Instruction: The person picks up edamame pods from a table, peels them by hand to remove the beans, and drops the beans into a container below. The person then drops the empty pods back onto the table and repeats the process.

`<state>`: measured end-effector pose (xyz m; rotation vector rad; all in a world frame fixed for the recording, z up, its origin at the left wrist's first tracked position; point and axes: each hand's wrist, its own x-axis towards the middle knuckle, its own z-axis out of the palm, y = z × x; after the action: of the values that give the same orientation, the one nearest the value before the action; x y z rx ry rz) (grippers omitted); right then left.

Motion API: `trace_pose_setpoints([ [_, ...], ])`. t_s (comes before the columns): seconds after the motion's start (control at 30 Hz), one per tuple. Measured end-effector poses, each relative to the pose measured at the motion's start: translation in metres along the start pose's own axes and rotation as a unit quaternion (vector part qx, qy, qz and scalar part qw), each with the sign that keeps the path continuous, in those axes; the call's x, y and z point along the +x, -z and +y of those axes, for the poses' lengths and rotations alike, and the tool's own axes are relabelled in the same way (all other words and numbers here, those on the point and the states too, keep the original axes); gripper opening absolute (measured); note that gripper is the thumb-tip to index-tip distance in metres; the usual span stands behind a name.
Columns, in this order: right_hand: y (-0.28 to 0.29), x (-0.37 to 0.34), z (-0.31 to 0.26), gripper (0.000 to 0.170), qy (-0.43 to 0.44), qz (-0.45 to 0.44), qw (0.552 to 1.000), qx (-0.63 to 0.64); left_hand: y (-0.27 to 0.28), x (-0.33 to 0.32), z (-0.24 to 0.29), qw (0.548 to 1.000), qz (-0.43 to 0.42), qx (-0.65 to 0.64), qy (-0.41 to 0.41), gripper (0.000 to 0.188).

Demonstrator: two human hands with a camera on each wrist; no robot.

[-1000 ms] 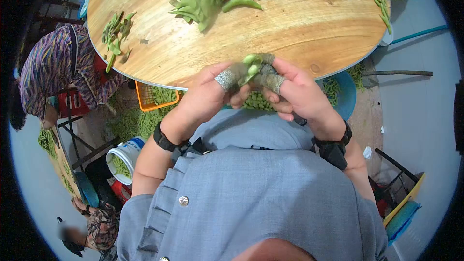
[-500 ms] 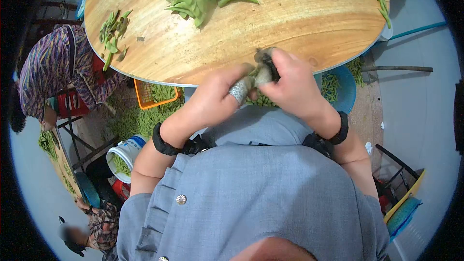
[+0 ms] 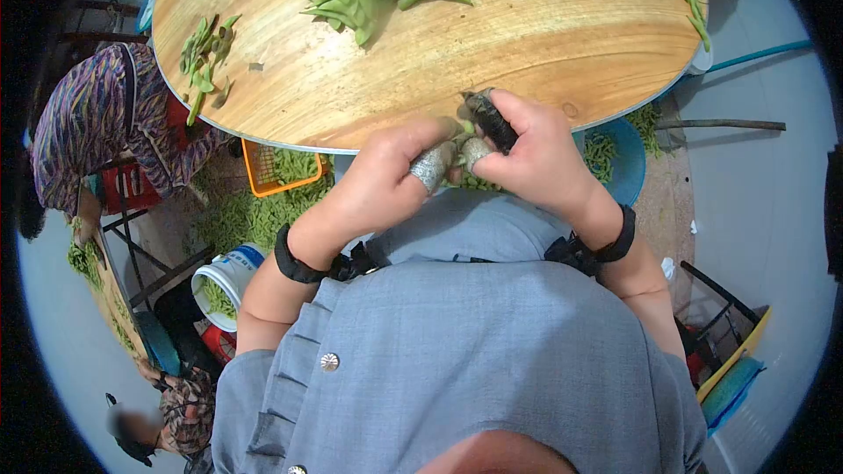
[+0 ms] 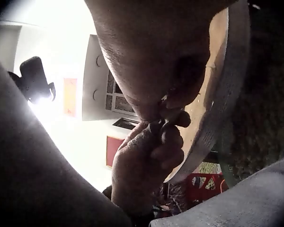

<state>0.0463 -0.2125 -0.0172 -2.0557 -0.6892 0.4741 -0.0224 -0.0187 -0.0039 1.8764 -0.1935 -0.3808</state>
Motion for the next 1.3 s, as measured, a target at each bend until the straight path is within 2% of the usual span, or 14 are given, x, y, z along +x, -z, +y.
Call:
trace_pose_setpoints([
  [0.03, -0.005, 0.000, 0.009, 0.029, 0.033, -0.021, 0.992, 0.119, 0.001, -0.002, -0.001, 1.000, 0.000, 0.000, 0.000, 0.021],
  [0.1, 0.001, 0.001, 0.013, 0.025, 0.065, -0.043, 0.969, 0.235, 0.003, -0.007, -0.005, 0.964, -0.071, -0.242, 0.081, 0.017],
  [0.17, 0.018, 0.001, 0.006, 0.022, -0.157, -0.191, 0.883, 0.399, 0.003, -0.008, -0.008, 0.938, -0.091, -0.324, 0.086, 0.017],
  [0.23, 0.014, -0.001, 0.010, 0.022, -0.140, -0.181, 0.886, 0.403, 0.003, -0.008, -0.008, 0.904, -0.112, -0.403, 0.088, 0.017],
  [0.33, 0.015, -0.008, 0.010, 0.022, -0.172, -0.115, 0.910, 0.360, 0.002, -0.008, -0.005, 0.926, -0.051, -0.353, 0.124, 0.018],
  [0.4, 0.007, -0.016, 0.018, 0.019, 0.026, 0.003, 0.988, 0.152, 0.002, -0.009, -0.007, 0.971, 0.074, -0.205, 0.099, 0.018],
  [0.5, 0.008, -0.023, 0.003, 0.020, 0.030, -0.015, 0.999, 0.002, -0.002, -0.008, -0.004, 0.985, 0.107, -0.109, 0.075, 0.018],
  [0.6, -0.002, -0.019, -0.003, 0.024, 0.027, 0.049, 0.998, 0.016, -0.007, -0.004, -0.007, 0.988, 0.122, 0.084, -0.036, 0.024],
  [0.7, -0.009, -0.011, -0.001, 0.024, 0.038, 0.060, 0.997, 0.009, -0.013, -0.001, -0.001, 0.981, 0.130, 0.121, -0.076, 0.026],
  [0.9, 0.001, -0.008, -0.005, 0.023, 0.095, 0.025, 0.989, -0.110, -0.005, -0.012, 0.012, 0.985, 0.095, 0.132, -0.063, 0.015],
  [1.0, 0.016, -0.001, -0.002, 0.020, 0.107, -0.021, 0.986, -0.129, 0.021, -0.039, 0.010, 0.999, 0.029, 0.034, 0.026, 0.017],
  [1.03, 0.020, 0.005, -0.003, 0.019, 0.102, -0.044, 0.986, -0.126, 0.033, -0.051, 0.008, 0.988, -0.027, 0.141, 0.050, 0.018],
  [1.17, 0.021, 0.065, -0.004, 0.024, 0.082, 0.132, 0.964, -0.215, 0.049, -0.094, -0.006, 0.894, -0.174, 0.378, 0.165, 0.020],
  [1.3, 0.010, 0.115, 0.018, 0.021, 0.172, 0.232, 0.921, -0.260, 0.044, -0.086, 0.001, 0.933, -0.041, 0.348, 0.079, 0.020],
])
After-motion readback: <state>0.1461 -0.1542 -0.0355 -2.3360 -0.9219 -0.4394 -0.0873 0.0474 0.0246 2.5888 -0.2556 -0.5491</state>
